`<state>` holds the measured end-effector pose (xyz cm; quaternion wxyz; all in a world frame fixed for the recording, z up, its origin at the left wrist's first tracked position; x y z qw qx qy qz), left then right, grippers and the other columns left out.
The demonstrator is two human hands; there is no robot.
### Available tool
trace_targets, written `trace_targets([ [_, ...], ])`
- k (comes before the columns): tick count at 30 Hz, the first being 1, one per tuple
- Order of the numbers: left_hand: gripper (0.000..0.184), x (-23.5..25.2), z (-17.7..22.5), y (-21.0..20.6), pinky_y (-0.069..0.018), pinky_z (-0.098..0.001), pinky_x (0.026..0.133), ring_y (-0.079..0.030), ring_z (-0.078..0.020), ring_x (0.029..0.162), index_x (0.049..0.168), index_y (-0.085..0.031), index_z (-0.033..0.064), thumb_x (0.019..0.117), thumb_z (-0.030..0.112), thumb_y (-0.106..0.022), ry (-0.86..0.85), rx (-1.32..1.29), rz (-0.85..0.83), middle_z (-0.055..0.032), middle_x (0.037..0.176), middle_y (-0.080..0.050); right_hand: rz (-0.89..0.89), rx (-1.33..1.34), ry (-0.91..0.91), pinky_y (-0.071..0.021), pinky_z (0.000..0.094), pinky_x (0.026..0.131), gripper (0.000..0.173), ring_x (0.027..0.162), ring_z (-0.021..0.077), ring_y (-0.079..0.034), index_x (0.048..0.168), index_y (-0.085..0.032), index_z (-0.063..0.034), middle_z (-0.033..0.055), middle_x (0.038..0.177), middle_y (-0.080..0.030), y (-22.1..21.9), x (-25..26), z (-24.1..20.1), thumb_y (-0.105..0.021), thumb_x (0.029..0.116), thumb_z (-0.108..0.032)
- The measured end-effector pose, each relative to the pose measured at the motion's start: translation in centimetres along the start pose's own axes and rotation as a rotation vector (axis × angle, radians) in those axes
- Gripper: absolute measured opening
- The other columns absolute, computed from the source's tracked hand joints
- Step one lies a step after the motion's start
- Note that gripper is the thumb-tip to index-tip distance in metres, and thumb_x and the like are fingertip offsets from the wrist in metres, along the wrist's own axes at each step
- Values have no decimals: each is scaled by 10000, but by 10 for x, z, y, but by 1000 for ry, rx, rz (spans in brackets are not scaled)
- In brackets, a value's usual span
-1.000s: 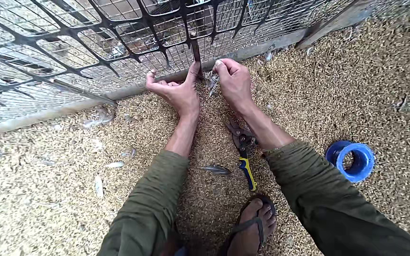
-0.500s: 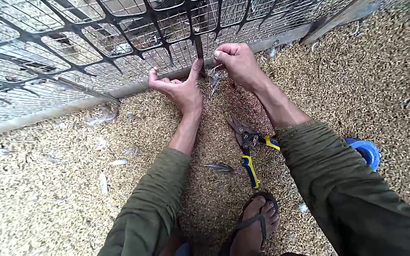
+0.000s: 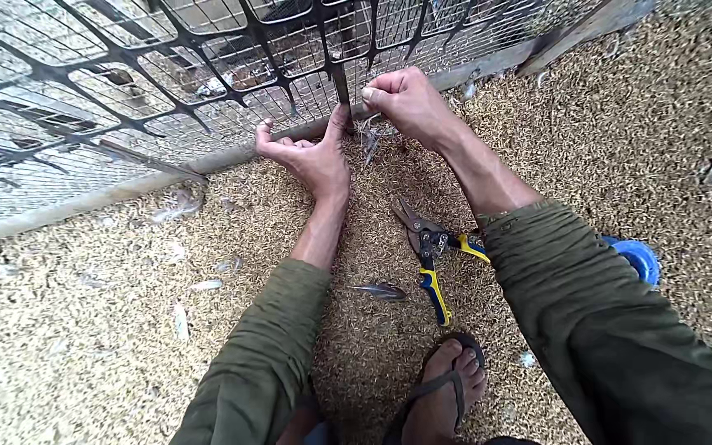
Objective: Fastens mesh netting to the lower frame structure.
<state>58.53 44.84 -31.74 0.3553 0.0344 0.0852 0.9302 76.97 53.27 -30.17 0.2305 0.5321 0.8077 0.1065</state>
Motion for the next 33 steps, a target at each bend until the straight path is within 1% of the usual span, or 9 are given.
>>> trace_targets([
  [3,962,0,0,0,-424,-187,551,-388,-12,546,1344,-293,52,676,228,-963,-2,5,-5,18,825,-393,0,14,13,-441,291,636,265,634,24,-522,886,-736,-122,-66,737,-632,-1,0,-1,-550,1051,-215],
  [5,975,-1,0,0,-421,-178,556,-386,-7,549,1369,-279,37,690,217,-955,-10,-8,-5,22,832,-386,-2,19,-4,-477,306,681,252,690,29,-582,929,-758,-114,-48,788,-687,-3,0,-2,-563,1049,-221],
  [9,1089,-5,0,-3,-437,-161,577,-413,-9,584,1498,-171,-27,745,200,-925,-29,-48,-47,9,871,-399,-10,17,-9,-504,307,705,250,721,35,-614,977,-771,-102,-28,821,-709,-8,3,-6,-567,1050,-225],
  [12,1158,-13,-2,-10,-529,-197,708,-566,-75,802,1607,-18,10,843,234,-859,15,-39,-159,-87,1100,-468,-5,16,-25,-485,306,679,257,687,37,-580,978,-769,-115,-38,815,-696,-9,6,-8,-558,1058,-238],
  [15,949,-27,-1,-13,-561,-240,822,-632,-115,1005,1627,-33,40,984,245,-700,13,-21,-286,-167,1359,-485,-10,14,-22,-495,305,692,268,695,34,-587,990,-767,-108,-37,833,-704,-8,6,-9,-550,1064,-245],
  [17,650,-33,1,-11,-547,-284,848,-621,-142,997,1580,-222,-18,1054,190,-543,-32,-34,-336,-162,1263,-552,-10,0,-27,-476,304,684,274,683,34,-565,986,-765,-107,-40,819,-687,-7,5,-11,-548,1068,-252],
  [20,327,-17,-5,-15,-545,-270,728,-631,-96,827,1302,-542,-30,1100,211,-455,36,-48,-360,-69,999,-631,-15,-30,-37,-475,324,707,285,708,41,-571,991,-767,-115,-37,831,-688,-6,5,-12,-539,1071,-266],
  [25,258,7,-2,-28,-560,-259,683,-642,-77,709,1100,-625,13,1082,250,-527,121,-60,-424,-11,835,-652,-18,-17,-73,-455,323,674,295,668,46,-537,954,-760,-119,-44,774,-647,-6,4,-11,-535,1072,-269],
  [33,147,9,3,-33,-555,-230,661,-620,-49,661,1002,-640,41,1054,162,-573,88,-131,-415,28,776,-636,-31,-4,-58,-441,319,653,296,640,43,-511,964,-771,-117,-47,758,-641,-8,7,-11,-534,1072,-258],
])
Point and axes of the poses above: each hand's wrist, its own x-axis towards the middle knuckle, its own y-axis out of the back of the hand, z = x × y, the point moved 10 cm from there along x, towards the middle knuckle
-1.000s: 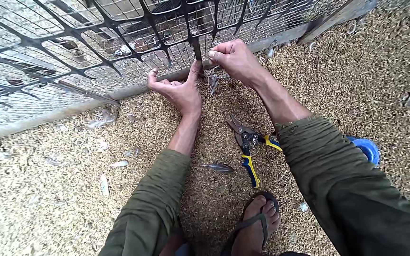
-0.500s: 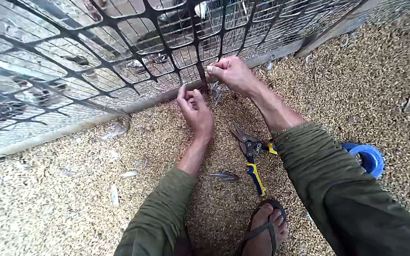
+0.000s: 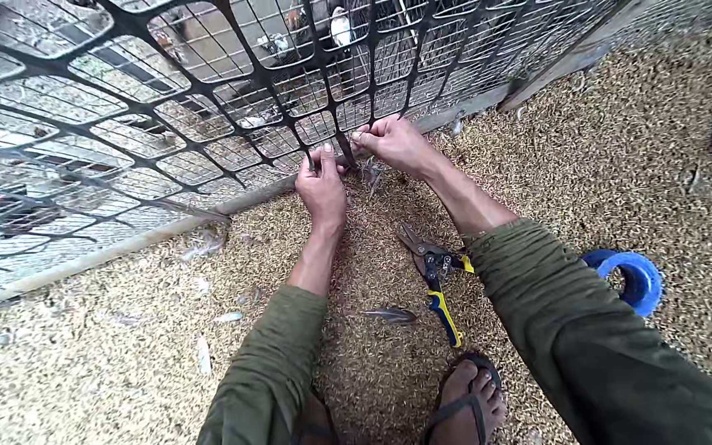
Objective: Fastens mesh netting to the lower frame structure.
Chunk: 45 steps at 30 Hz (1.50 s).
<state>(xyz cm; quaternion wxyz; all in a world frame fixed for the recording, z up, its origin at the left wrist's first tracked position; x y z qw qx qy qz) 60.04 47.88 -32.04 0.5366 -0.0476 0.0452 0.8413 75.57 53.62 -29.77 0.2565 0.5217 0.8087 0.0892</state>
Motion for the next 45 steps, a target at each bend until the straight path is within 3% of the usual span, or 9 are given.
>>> trace_targets([
  [5,265,-41,11,3,-535,-293,729,-592,-95,762,1162,-602,-33,1086,190,-483,-158,268,-221,-79,931,-627,-18,81,47,-501,381,707,306,722,120,-577,1036,-730,-47,47,864,-674,-6,-17,10,-495,1084,-236],
  [9,184,-73,24,-6,-524,-239,675,-579,-73,729,1002,-638,-35,1023,107,-524,-371,325,-281,-68,887,-611,-25,142,-36,-489,402,698,369,718,140,-568,1101,-722,-77,47,847,-652,-17,-49,24,-408,1113,-269],
  [14,177,-88,32,-20,-554,-243,781,-650,-108,874,956,-671,-41,993,88,-555,-523,355,-376,-125,980,-669,-31,374,40,-477,292,633,313,668,61,-554,1016,-728,-57,1,800,-656,-37,-62,19,-487,1085,-245],
  [18,263,-78,35,-2,-566,-299,814,-667,-133,867,928,-688,-53,1000,129,-513,-575,412,-443,-130,911,-684,-46,287,-10,-508,415,752,296,785,139,-614,1035,-730,-54,53,877,-687,-39,-62,13,-496,1085,-229],
  [22,274,-59,55,8,-511,-447,1028,-657,-328,1149,1167,-701,-65,987,35,-520,-827,603,-452,-228,1173,-693,-29,240,-10,-469,365,627,304,667,146,-545,1032,-703,-47,58,795,-621,-40,-69,6,-481,1101,-243],
  [25,231,-58,62,-4,-494,-456,1060,-646,-309,1215,1194,-729,4,995,48,-621,-1035,655,-502,-171,1228,-709,-45,231,0,-494,371,700,295,741,145,-583,1045,-700,-37,64,849,-650,-42,-70,2,-476,1102,-222],
  [36,140,-47,75,-15,-560,-408,978,-715,-290,1083,1031,-749,-16,979,8,-620,-1167,552,-615,-183,1073,-745,11,337,-24,-401,306,568,391,593,111,-440,1050,-675,-65,20,721,-503,-40,-76,18,-352,1124,-271],
  [41,140,-56,85,-24,-585,-393,902,-727,-278,970,1009,-759,-10,966,17,-630,-1177,567,-646,-174,983,-740,-13,94,-40,-532,508,881,408,963,283,-676,1278,-627,-28,174,1037,-695,-50,-89,15,-325,1127,-256],
  [45,151,-61,85,-25,-592,-389,864,-723,-280,927,1034,-753,-19,969,0,-618,-1200,601,-655,-176,949,-729,-10,-87,33,-537,528,839,386,929,333,-689,1181,-624,13,195,934,-681,-47,-95,-9,-341,1121,-242],
])
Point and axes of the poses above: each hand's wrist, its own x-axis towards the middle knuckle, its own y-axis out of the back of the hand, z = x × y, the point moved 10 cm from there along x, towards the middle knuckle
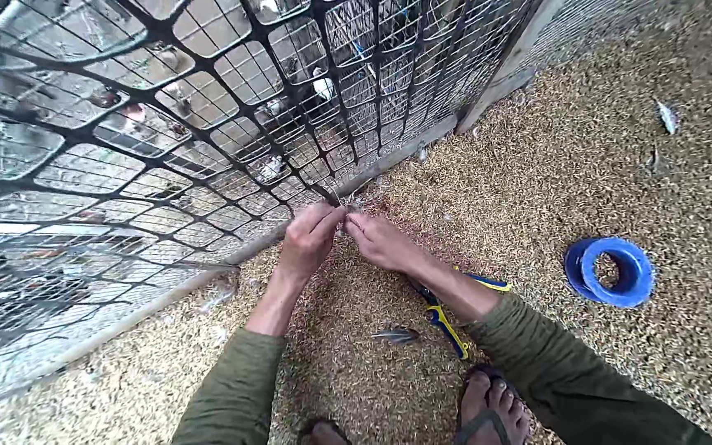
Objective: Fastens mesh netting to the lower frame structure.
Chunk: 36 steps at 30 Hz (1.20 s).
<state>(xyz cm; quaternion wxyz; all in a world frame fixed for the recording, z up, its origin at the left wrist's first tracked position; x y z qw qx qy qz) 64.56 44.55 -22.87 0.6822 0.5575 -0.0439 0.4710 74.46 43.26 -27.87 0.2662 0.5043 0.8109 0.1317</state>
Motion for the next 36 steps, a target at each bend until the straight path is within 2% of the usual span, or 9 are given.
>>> trace_targets([
  [3,158,-1,2,0,-590,-382,851,-716,-285,915,1060,-744,-30,961,-11,-622,-16,34,-18,-177,947,-720,12,-41,61,-539,511,785,363,862,319,-686,1084,-638,9,176,867,-667,5,-4,-13,-363,1111,-225],
  [8,168,0,5,1,-583,-384,870,-708,-296,935,1069,-741,-38,953,-20,-621,-27,17,-44,-181,955,-715,-75,-178,80,-545,535,799,395,909,349,-702,1110,-637,2,186,914,-686,0,-14,-29,-346,1119,-263],
  [10,168,-1,4,1,-572,-393,893,-701,-294,960,1054,-737,-25,955,-11,-602,-18,-2,-65,-175,974,-714,64,-195,119,-555,521,788,428,920,325,-705,1058,-688,-13,165,938,-701,12,-19,-30,-403,1101,-330],
  [13,161,-3,2,3,-560,-413,931,-703,-297,999,1038,-744,-10,980,19,-596,-5,0,-81,-172,1000,-724,316,-196,167,-566,470,901,388,1090,322,-655,1192,-688,-2,177,1124,-666,35,-22,-24,-565,1023,-329],
  [16,152,-3,2,6,-558,-409,889,-707,-285,977,1010,-757,9,980,33,-611,-10,21,-64,-162,983,-733,190,-144,126,-519,475,1024,365,1193,331,-634,1313,-633,18,205,1257,-651,27,-10,-12,-560,1039,-212],
  [21,165,1,9,12,-538,-417,893,-700,-270,987,1000,-764,25,989,51,-601,-1,-31,-95,-146,982,-738,245,-86,352,-589,437,883,218,956,286,-733,1075,-733,39,174,1014,-740,23,-13,-23,-560,1022,-85],
  [27,138,0,-9,11,-537,-342,976,-696,-172,1039,972,-784,12,938,51,-655,208,-315,-157,-107,1010,-748,199,-99,387,-581,431,905,210,977,286,-731,1074,-757,37,170,1019,-749,21,-12,-24,-592,998,-70],
  [31,105,1,-14,15,-555,-288,958,-701,-134,1027,928,-777,-2,870,27,-694,272,-361,-139,-102,1005,-746,194,-138,432,-592,417,822,183,883,271,-724,1025,-769,10,150,927,-732,19,-4,-25,-610,983,-72],
  [36,69,0,3,21,-571,-357,881,-707,-246,971,868,-749,-5,899,32,-700,35,-100,-29,-157,965,-737,303,-130,377,-568,440,940,250,1090,307,-677,1148,-746,-11,180,1146,-699,38,2,-23,-625,939,-75],
])
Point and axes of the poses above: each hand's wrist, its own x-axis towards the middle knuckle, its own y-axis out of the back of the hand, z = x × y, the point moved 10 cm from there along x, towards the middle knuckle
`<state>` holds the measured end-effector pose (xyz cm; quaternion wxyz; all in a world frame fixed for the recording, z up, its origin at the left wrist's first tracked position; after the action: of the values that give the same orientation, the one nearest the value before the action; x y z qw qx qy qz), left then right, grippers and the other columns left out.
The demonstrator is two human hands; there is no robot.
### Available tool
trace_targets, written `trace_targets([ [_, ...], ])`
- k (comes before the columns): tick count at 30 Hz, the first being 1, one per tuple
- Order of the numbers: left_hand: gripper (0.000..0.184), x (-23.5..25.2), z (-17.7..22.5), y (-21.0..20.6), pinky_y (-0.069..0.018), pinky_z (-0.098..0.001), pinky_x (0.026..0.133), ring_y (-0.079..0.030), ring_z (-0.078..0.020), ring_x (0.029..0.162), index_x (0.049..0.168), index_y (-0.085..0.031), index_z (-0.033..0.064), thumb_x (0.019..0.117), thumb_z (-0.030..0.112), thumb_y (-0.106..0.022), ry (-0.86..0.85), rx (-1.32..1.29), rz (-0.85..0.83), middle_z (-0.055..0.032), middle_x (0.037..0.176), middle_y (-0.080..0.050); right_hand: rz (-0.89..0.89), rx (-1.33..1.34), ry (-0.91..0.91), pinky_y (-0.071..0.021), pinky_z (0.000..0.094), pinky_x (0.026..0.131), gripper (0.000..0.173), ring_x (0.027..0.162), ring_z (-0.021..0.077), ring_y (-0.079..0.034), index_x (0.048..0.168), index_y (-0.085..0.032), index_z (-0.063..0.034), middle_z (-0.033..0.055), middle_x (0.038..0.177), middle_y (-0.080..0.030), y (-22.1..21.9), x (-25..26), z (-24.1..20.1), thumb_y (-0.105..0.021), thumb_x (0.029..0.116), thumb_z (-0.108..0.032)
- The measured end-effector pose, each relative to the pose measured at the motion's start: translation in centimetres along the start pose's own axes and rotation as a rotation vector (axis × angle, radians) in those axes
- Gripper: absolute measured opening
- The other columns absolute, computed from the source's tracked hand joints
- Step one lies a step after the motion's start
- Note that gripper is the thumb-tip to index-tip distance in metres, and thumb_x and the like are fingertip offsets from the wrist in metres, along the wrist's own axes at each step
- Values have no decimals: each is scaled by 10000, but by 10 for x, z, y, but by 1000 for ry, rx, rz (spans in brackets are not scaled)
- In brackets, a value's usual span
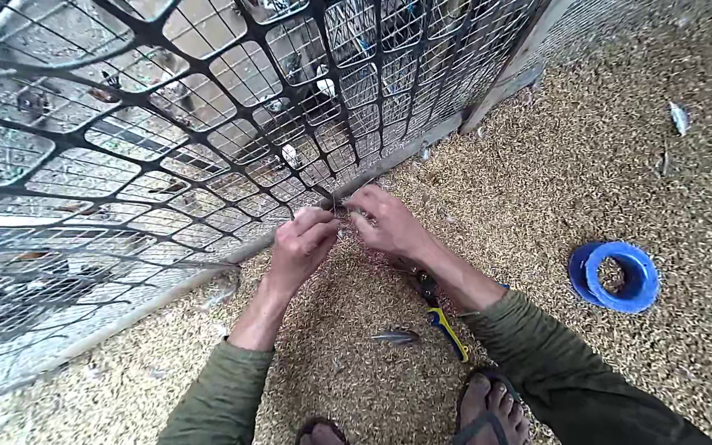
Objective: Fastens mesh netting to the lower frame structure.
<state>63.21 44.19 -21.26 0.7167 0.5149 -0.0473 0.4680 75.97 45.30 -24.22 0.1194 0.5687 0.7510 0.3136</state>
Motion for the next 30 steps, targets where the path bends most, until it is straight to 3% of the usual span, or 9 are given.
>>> trace_targets([
  [2,89,-4,6,0,-574,-383,898,-718,-274,980,864,-749,4,921,43,-693,-69,138,45,-159,972,-746,130,60,158,-545,412,993,302,1141,298,-671,1130,-752,-3,167,1205,-713,10,5,-16,-605,869,39],
  [4,95,-10,8,0,-573,-380,915,-724,-269,988,851,-747,17,925,49,-697,-113,235,97,-144,970,-755,113,77,211,-539,403,998,300,1122,281,-684,1142,-746,-1,147,1172,-734,4,12,-23,-587,891,41],
  [8,104,-15,8,1,-575,-362,895,-716,-266,983,832,-708,8,932,28,-685,-134,303,195,-145,962,-743,53,39,-15,-573,449,868,229,950,297,-709,1118,-707,23,167,1005,-725,-5,22,-13,-546,977,-58],
  [12,94,-13,8,2,-580,-357,884,-713,-255,985,838,-712,2,928,10,-684,-105,297,232,-142,980,-742,-35,299,-366,-584,425,756,242,794,211,-706,1206,-673,-39,112,936,-730,-12,22,2,-549,1061,-188],
  [14,90,-12,10,1,-571,-355,901,-707,-252,1008,849,-713,5,932,8,-678,-105,298,230,-135,1000,-741,-30,553,-519,-581,377,728,228,760,164,-690,1188,-660,-56,84,916,-729,-20,20,15,-624,1039,-224],
  [16,85,-14,10,-1,-576,-362,911,-714,-253,1010,873,-723,1,941,10,-672,-87,287,218,-143,1014,-745,28,734,-564,-573,346,708,227,744,148,-671,1189,-641,-33,91,903,-719,-22,18,21,-686,989,-131],
  [21,117,-20,-7,-5,-560,-387,927,-711,-240,1045,1026,-738,-6,958,33,-651,182,107,173,-160,1089,-740,100,605,-406,-588,343,746,355,803,130,-703,1321,-616,-48,70,973,-755,-11,16,16,-697,981,-113],
  [26,376,-31,-34,-13,-560,-368,984,-688,-135,1105,1268,-564,-42,903,50,-579,561,-339,136,-105,1178,-708,188,520,-255,-606,316,798,142,832,102,-715,1097,-747,-44,61,983,-758,1,17,6,-693,976,-95],
  [30,196,-32,-44,-7,-584,-282,899,-704,-61,963,1143,-690,-5,969,82,-675,715,-400,224,-30,1058,-740,156,497,-222,-591,314,751,110,788,90,-697,1049,-769,-69,36,940,-758,1,19,3,-691,978,-100],
])
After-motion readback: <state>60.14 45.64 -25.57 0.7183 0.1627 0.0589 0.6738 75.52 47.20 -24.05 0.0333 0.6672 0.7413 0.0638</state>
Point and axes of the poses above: each hand's wrist, its own x-axis towards the middle knuckle, its own y-axis out of the back of the hand, z = x × y, the point moved 10 cm from there along x, towards the middle knuckle
